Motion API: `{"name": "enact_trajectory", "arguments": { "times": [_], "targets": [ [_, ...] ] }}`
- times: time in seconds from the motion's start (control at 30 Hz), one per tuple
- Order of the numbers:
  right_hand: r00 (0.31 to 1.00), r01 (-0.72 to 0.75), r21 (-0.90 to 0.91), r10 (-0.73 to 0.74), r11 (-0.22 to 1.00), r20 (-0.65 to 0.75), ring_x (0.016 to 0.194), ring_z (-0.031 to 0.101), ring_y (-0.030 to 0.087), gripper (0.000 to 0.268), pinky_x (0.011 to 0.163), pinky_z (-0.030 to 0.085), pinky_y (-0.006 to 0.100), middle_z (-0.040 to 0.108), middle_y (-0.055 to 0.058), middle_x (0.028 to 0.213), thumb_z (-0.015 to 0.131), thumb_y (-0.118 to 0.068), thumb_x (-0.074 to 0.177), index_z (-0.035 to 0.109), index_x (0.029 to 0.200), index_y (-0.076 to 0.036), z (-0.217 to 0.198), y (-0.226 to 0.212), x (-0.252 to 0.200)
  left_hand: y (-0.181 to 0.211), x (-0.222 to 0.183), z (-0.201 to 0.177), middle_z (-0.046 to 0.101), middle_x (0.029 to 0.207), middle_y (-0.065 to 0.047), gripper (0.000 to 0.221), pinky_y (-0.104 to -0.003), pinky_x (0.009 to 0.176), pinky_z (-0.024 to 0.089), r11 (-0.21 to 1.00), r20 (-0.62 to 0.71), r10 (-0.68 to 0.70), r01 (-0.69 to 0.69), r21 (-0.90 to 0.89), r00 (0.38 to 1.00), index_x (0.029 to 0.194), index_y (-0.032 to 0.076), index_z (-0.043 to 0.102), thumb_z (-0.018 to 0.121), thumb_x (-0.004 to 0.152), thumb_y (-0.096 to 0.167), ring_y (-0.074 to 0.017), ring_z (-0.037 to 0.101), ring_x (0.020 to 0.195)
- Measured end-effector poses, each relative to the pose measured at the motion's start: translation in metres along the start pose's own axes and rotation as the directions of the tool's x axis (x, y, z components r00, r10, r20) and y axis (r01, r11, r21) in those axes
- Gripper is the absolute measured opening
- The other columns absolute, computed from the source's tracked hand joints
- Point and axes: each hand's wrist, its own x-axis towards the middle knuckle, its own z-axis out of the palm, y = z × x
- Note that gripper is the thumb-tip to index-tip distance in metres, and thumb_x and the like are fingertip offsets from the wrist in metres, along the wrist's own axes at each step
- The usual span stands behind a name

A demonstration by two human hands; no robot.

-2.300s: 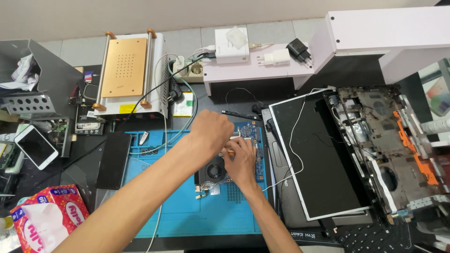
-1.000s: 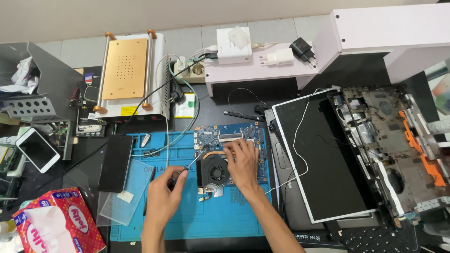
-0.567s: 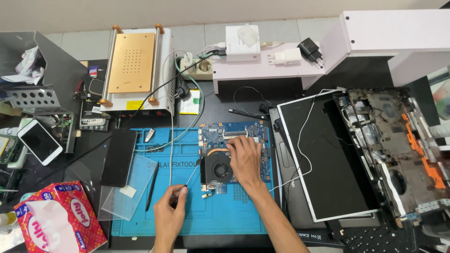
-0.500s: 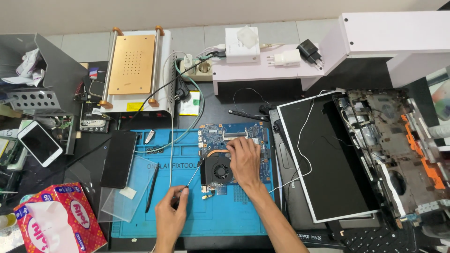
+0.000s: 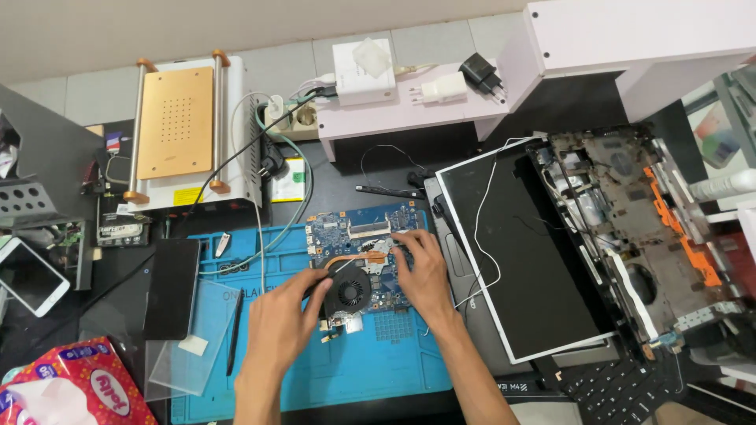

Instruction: Repairing and disassembling various components of a laptop, including the screen and motherboard, on a technician's workbench.

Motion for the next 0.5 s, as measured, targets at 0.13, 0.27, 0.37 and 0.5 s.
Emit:
{"name": "enact_trajectory", "arguments": {
  "times": [0.13,0.27,0.37,0.5],
  "targets": [
    [1.0,-0.017,0.035,0.017,0.999,0.01,0.102,0.066,0.033,0.021,0.085,0.054,0.042,0.067,0.013,0.107,0.072,-0.005,0.089,0.073,0.11,-0.005,-0.005,0.0,0.005,0.022,0.026,-0.012,0.076,0.091,-0.009,0.019,-0.045,0.057,0.053,0.976,0.062,0.169,-0.176,0.129,0.984,0.099,0.013,0.076,0.068,0.092,0.029,-0.0363,0.069,0.069],
    [0.999,-0.015,0.058,0.013,0.998,0.035,0.098,0.068,0.033,0.019,0.082,0.055,0.042,0.068,0.011,0.103,0.073,-0.007,0.087,0.075,0.107,-0.006,-0.008,0.002,0.007,0.035,0.037,-0.013,0.074,0.085,-0.008,0.02,-0.047,0.056,0.052,0.935,0.196,0.225,-0.268,0.232,0.954,0.094,0.012,0.074,0.064,0.094,0.029,-0.036,0.068,0.069],
    [0.998,-0.023,0.055,0.02,0.998,0.055,0.096,0.068,0.032,0.02,0.081,0.055,0.042,0.068,0.011,0.102,0.075,-0.008,0.086,0.075,0.106,-0.007,-0.01,0.002,0.01,0.04,0.041,-0.012,0.072,0.082,-0.008,0.02,-0.047,0.056,0.051,0.914,0.227,0.245,-0.302,0.269,0.943,0.092,0.011,0.073,0.063,0.095,0.029,-0.0351,0.068,0.069],
    [0.993,-0.072,0.047,0.068,0.996,0.096,0.092,0.069,0.029,0.021,0.08,0.055,0.041,0.067,0.01,0.099,0.076,-0.009,0.084,0.075,0.106,-0.008,-0.009,0.003,0.013,0.051,0.049,-0.01,0.072,0.083,-0.007,0.018,-0.047,0.055,0.052,0.863,0.277,0.271,-0.36,0.355,0.922,0.087,0.009,0.07,0.064,0.094,0.025,-0.0339,0.069,0.068]
  ]
}}
